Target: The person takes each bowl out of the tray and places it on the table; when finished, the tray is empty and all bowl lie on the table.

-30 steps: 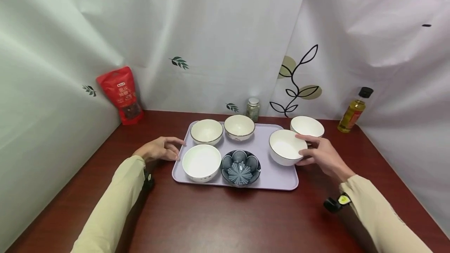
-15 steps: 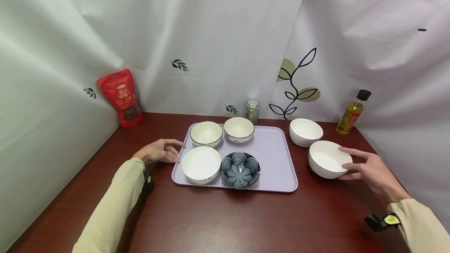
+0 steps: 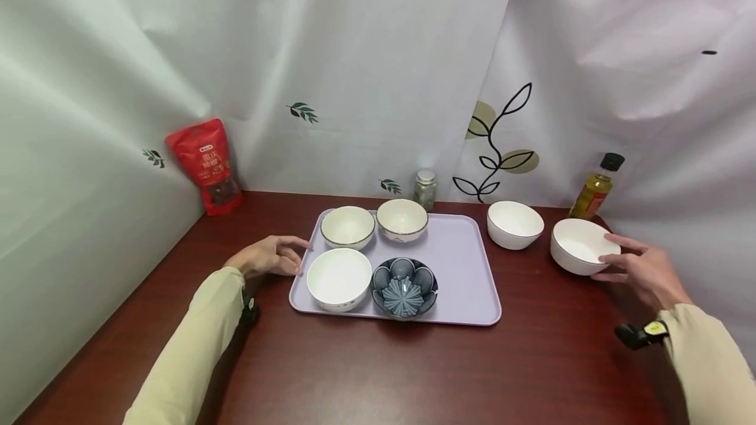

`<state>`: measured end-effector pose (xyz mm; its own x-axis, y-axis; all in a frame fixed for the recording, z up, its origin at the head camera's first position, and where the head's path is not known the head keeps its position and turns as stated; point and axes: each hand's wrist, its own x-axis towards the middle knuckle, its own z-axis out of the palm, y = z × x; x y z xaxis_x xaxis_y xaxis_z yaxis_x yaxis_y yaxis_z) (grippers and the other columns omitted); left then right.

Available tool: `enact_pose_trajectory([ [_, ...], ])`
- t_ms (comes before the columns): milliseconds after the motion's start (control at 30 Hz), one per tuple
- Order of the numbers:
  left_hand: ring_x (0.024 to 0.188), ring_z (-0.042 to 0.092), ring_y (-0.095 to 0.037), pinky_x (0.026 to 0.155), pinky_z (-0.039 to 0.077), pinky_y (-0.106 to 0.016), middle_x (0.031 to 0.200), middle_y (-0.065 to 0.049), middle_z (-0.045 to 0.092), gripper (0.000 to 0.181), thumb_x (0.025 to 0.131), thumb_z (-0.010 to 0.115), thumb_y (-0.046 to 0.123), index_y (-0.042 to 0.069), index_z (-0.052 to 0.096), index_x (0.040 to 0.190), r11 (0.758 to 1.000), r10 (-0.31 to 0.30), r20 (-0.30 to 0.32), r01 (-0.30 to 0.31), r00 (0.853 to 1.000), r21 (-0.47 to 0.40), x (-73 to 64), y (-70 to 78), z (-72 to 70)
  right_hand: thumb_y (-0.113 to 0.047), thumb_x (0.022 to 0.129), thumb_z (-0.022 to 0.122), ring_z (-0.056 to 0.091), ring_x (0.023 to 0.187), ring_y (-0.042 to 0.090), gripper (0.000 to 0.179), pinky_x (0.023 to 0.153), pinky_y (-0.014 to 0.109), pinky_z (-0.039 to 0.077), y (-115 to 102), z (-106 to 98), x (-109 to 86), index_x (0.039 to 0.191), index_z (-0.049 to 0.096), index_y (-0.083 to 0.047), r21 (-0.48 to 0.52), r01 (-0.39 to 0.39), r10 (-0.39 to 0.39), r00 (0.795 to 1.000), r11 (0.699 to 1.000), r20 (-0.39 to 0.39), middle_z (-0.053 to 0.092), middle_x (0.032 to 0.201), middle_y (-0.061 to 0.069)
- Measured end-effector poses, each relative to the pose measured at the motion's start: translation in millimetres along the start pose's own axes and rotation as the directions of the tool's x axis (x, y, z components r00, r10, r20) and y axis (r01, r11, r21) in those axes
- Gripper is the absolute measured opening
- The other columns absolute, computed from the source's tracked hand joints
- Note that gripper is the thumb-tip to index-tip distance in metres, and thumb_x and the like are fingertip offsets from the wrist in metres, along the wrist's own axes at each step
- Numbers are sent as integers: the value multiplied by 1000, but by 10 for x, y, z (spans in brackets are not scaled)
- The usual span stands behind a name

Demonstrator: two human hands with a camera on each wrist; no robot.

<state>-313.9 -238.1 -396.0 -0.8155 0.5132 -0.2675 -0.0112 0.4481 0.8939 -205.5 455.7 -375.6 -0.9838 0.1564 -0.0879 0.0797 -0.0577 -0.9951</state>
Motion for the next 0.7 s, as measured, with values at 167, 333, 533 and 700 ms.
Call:
enact_pose_trajectory([
  [167, 83, 66, -11, 78, 58, -23, 91, -4, 70, 64, 86, 73, 0, -3, 46, 145, 1000, -21, -9, 21, 1000, 4, -1, 7, 2, 10, 86, 67, 71, 77, 7, 43, 70, 42, 62, -9, 22, 132, 101, 70, -30, 28, -31, 32, 998, 999, -59, 44, 131, -6],
  [333, 82, 65, -10, 75, 57, -22, 90, -2, 70, 66, 84, 74, 0, -2, 47, 144, 999, -44, -21, 44, 999, 3, -18, 36, -11, 10, 86, 67, 72, 75, 10, 44, 70, 41, 62, -29, 83, 251, 103, 71, -30, 65, -64, 70, 993, 996, -94, 37, 147, 2],
  [533, 82, 65, -9, 76, 57, -23, 90, -1, 70, 66, 85, 74, 0, -2, 46, 145, 999, -43, -12, 43, 999, -3, -4, 19, -9, 10, 85, 68, 72, 73, 11, 45, 70, 42, 62, -31, 129, 331, 102, 70, -31, 53, -107, 113, 987, 993, -118, 36, 150, 3],
  [700, 82, 67, -9, 76, 57, -22, 90, -1, 70, 66, 85, 72, -2, -5, 45, 145, 1000, -14, -1, 14, 1000, -13, -3, -3, 0, 16, 83, 63, 72, 69, 15, 44, 66, 43, 62, -12, 150, 353, 91, 69, -27, 100, -92, 102, 990, 991, -101, 63, 95, -15],
])
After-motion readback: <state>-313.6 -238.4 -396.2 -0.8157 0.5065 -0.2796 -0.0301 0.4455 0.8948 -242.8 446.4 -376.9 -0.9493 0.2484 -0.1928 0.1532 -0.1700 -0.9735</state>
